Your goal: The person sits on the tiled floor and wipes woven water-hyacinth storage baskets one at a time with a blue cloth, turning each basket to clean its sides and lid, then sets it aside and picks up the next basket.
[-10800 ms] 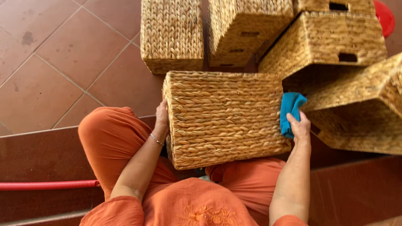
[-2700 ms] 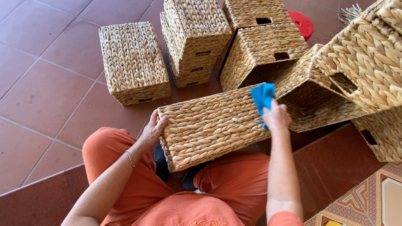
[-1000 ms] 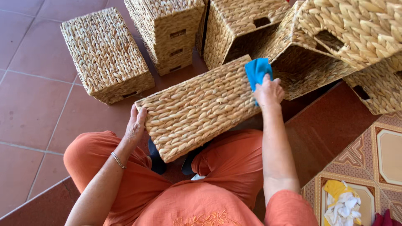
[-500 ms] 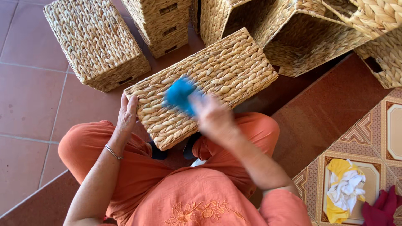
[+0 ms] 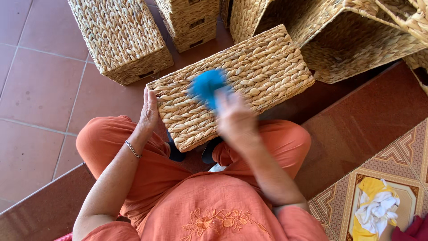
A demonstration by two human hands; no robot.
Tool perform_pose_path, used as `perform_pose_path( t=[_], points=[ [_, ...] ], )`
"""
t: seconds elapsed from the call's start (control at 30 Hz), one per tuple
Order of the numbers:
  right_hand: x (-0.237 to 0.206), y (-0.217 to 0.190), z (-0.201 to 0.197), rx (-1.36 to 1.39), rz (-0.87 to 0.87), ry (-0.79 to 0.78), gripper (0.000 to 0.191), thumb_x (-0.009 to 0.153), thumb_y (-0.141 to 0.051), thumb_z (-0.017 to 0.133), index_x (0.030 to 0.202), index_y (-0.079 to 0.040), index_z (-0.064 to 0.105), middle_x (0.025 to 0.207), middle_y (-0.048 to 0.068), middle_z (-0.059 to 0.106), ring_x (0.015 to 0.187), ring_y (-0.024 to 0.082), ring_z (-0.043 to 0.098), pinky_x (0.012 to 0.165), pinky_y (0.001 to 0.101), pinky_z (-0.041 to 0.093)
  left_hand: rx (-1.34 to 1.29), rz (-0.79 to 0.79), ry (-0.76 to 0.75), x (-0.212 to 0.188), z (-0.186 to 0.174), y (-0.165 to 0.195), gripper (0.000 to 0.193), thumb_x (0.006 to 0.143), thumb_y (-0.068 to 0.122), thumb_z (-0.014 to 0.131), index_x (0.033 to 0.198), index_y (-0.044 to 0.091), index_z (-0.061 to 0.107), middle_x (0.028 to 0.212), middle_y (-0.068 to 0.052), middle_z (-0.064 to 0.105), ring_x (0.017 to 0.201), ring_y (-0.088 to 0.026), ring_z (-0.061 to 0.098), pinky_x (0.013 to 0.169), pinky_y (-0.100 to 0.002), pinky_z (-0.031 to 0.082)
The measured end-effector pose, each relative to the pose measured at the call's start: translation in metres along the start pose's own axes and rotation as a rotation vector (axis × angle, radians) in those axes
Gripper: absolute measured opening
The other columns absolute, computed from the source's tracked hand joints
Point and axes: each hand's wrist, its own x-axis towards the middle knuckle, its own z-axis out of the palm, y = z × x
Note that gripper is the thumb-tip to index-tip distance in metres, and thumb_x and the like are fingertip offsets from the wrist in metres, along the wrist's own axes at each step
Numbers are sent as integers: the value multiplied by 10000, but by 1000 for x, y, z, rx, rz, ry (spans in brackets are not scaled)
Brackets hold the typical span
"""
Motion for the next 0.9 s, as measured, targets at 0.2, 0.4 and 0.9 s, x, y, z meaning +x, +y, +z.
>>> perform_pose_path(
  t=[0.2,0.4,0.9],
  points=[
    [19,-69,21,140,-480,203,509,866,-47,647,1365,-30,546,944,163,601,813,295,629,622,414,583,-11,-14,-77,3,-7,2,672,999,554,487,1496,121,359,1325,-96,591,1145,-206,633,920,-386,559],
    [116,104,13,-113,60,174,413,853,-197,805,1188,-86,591,961,174,633,824,286,642,648,418,577,-62,-104,5,0,-6,7,584,1035,462,457,1518,153,345,1388,-63,561,1232,-169,578,990,-334,504],
    [-3,-42,-6,-4,-218,26,470,897,-90,649,1351,-15,553,944,170,600,820,318,638,630,432,572,490,208,20,13,3,5,595,964,429,620,1428,147,379,1381,-182,468,1146,-221,566,939,-338,527]
  ],
)
